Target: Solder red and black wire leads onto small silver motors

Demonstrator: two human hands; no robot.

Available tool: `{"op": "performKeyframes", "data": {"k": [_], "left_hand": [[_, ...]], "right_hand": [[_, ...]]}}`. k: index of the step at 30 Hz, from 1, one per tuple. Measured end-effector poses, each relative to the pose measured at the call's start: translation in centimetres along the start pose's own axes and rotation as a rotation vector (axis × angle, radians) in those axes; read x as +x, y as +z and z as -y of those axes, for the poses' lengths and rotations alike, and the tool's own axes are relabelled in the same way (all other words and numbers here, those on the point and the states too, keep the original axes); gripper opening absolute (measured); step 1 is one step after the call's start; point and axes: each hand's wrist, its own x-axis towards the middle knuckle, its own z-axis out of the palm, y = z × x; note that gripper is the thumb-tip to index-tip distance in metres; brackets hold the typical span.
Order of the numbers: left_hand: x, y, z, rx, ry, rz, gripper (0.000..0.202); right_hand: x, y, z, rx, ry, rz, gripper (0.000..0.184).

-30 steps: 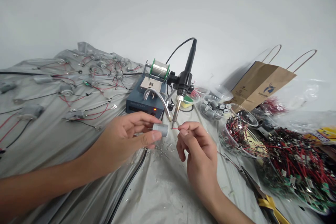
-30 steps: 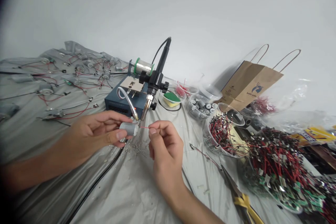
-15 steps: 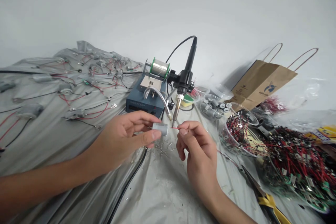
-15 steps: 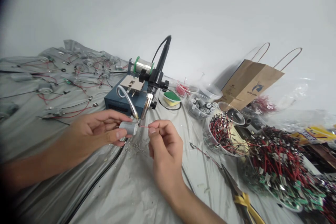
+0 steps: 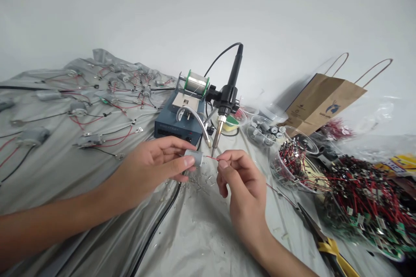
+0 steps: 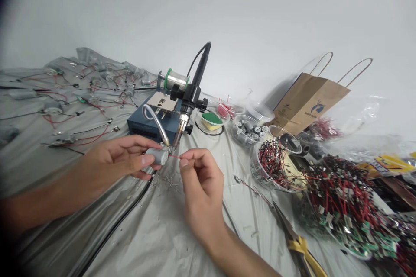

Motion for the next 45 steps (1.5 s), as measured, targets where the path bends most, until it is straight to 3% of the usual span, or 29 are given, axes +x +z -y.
{"op": "performKeyframes", "data": {"k": [12,19,27,38,45], "left_hand": [[-0.1,-0.6,0.4,0.074,0.021,-0.006,0.029],[-0.5,-0.8,0.6,0.197,0.147,-0.039,0.028],[-0.4,-0.7,0.6,0.207,0.186,-0.069,0.025],[-0.1,-0.7,0.6,0.078,0.032,-0.024,0.029],[0.1,-1.4,1.5,0.076,0.065,-0.028,0.029]], "right_hand": [[-0.3,-0.3,-0.7,-0.182,-0.114,0.076,0.013],[-0.4,-0.3,-0.6,-0.211,-0.134,0.092,0.016],[-0.3,-0.3,-0.8,-0.228,-0.150,0.099,0.017],[0.0,-0.3,-0.5,-0.296,-0.175,0.115,0.018],[0.2,-0.2,-0.8,-0.341,-0.206,0.115,0.017]]}}
